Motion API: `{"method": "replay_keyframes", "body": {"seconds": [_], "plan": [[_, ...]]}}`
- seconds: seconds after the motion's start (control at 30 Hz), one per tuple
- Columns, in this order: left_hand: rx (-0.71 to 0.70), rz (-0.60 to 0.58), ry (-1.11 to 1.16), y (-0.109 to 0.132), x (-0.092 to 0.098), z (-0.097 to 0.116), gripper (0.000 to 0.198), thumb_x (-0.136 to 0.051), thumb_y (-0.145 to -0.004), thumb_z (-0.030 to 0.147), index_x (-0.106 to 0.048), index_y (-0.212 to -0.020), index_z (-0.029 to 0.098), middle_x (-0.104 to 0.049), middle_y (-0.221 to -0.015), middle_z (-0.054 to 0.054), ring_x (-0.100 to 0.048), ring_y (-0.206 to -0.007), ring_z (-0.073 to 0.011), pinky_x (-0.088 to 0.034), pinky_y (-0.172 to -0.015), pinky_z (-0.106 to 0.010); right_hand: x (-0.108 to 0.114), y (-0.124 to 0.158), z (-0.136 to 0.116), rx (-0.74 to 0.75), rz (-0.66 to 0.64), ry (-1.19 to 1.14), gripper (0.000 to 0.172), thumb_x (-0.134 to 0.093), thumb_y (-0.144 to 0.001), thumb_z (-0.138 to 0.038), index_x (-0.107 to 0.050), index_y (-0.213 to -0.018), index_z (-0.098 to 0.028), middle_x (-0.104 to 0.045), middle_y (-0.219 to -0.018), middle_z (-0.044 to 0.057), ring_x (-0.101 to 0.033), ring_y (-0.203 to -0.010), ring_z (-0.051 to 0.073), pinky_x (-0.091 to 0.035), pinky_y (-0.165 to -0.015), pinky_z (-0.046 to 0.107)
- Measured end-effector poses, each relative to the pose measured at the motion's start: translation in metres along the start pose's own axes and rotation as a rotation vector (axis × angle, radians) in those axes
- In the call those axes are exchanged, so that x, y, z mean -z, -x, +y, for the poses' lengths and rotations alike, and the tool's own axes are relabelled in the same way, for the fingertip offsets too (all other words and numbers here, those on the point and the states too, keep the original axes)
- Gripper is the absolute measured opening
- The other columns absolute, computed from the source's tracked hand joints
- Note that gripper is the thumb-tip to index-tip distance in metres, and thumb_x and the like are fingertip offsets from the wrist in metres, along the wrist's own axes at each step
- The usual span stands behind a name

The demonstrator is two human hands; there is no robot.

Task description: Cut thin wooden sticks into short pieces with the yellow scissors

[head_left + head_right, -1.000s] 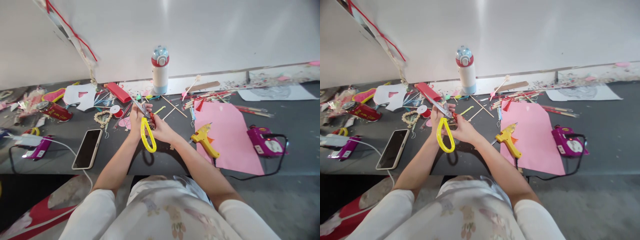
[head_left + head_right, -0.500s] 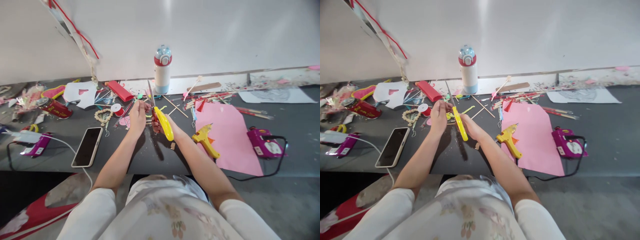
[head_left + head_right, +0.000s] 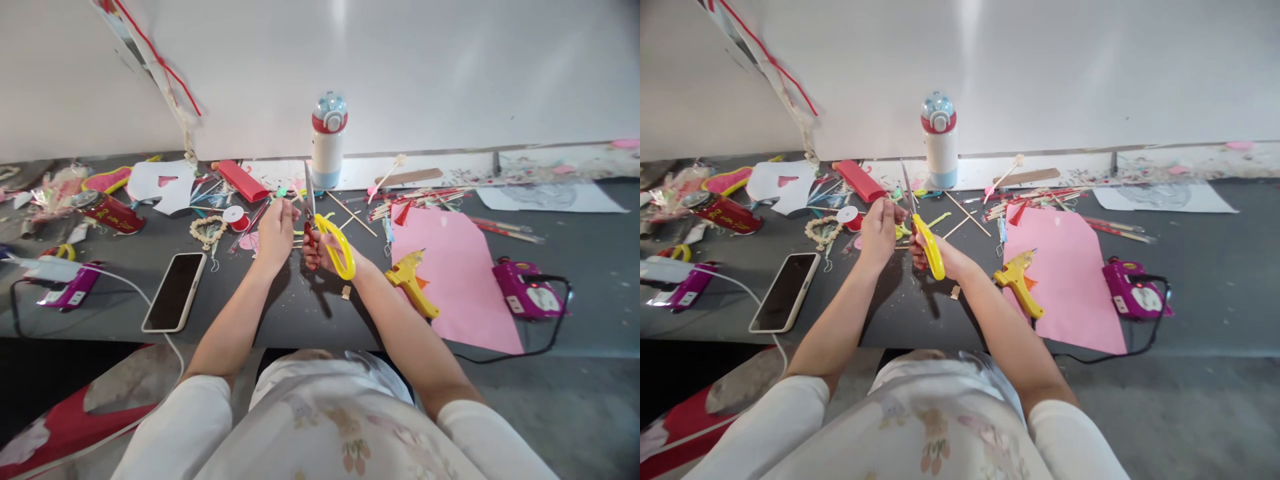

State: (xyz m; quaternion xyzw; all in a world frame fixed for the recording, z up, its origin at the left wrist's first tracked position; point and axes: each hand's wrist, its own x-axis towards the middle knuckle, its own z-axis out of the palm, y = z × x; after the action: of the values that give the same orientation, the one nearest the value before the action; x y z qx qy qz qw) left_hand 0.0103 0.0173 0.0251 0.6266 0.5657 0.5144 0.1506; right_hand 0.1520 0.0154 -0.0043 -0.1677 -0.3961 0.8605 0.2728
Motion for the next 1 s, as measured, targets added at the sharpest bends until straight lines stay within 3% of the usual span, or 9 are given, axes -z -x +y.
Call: {"method": "replay_keyframes", "body": {"seconds": [0.33,1.0], "plan": [[-0.090,-0.055,-0.197,0.0021,0.0033,0.0021,0.045,-0.024,-0.092,0.052,-0.050,-0.071,0.020,-0.051,-0.063,-0.001,-0.048,-0.059,-0.0132,-0.034,-0.059,-0.027,-0.0046,0.0022,0.0032,0.047,0.039,0.070,0.044,-0.070,-0.065,-0.047,-0.037,-0.076,-0.021,-0.033,-0.064,-0.007,-0.032,-0.052,0.005,-0.026,-0.052,0.024],[-0.129,-0.104,-0.361,0.0015,0.0058,0.0008,0.037,-0.028,-0.094,0.040,-0.049,-0.072,0.020,-0.049,-0.063,-0.001,-0.048,-0.058,-0.0139,-0.032,-0.058,-0.027,-0.0001,0.0053,0.0015,0.051,0.025,0.129,0.036,-0.063,-0.073,-0.046,-0.039,-0.077,-0.020,-0.035,-0.068,-0.006,-0.032,-0.054,0.005,-0.026,-0.052,0.024]]}}
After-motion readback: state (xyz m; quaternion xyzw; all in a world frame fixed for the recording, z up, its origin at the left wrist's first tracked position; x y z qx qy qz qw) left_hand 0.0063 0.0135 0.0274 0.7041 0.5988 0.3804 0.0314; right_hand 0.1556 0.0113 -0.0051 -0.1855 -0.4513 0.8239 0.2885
